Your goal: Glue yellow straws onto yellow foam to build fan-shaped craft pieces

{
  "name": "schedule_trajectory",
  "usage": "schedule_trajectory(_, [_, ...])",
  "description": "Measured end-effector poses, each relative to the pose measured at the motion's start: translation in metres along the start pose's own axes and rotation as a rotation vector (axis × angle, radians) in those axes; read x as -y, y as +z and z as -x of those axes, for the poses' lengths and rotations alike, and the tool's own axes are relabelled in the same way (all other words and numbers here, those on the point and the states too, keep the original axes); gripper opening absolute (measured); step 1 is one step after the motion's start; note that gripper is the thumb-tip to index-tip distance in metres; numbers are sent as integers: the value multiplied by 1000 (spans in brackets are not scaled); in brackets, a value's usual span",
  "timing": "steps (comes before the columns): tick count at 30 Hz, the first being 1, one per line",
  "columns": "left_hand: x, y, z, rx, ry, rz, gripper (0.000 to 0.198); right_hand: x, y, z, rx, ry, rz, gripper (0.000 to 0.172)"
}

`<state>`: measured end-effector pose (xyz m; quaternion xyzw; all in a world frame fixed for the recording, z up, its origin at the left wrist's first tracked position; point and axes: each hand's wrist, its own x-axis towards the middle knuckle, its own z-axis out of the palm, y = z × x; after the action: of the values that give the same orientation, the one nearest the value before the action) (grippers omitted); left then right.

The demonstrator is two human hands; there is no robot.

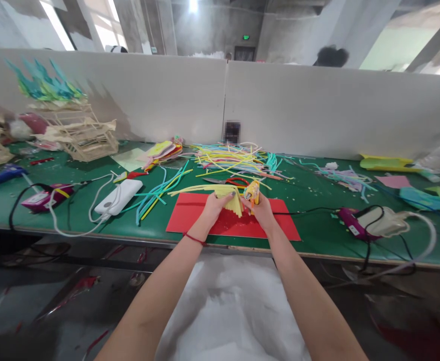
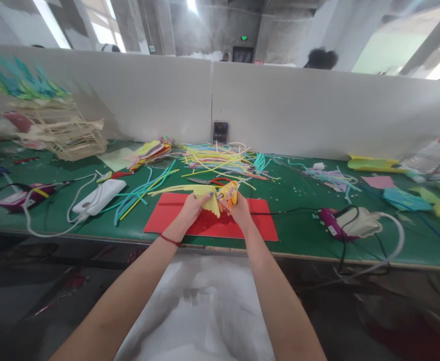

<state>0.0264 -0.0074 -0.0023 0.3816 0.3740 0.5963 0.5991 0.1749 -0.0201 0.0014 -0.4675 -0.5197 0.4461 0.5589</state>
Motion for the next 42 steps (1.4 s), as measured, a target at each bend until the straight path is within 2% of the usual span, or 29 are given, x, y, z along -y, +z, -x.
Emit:
schedule_trajectory(8, [-5,0,3,-73,15,-47,43,7,7,1,-43,-1,107,41])
schedule_trajectory(13, [-13,4,8,-46,43,0,36,6,4,4,-238,-49,136,40])
schedule_trajectory(17, [-15,5,10,-26,48,36,40,6,0,7,-442,-49,312,42])
schedule_trajectory(19, [-14,3,10,-30,40,49,44,8,0,7,-488,-16,402,45])
schedule_trajectory(24, [-11,-1,5,-127,25,81,48,13,3,9,-382,49,441,55])
schedule_trajectory(30, [-11,-2,3,-160,27,105,34,9,1,8,-328,37,514,52])
schedule_trajectory(35, [-14,-3,6,-182,57,154,31,6,1,8,-284,45,566,49])
schedule_trajectory(42, [-14,0,6,-236,24,181,24,3,2,8,-236,13,559,49])
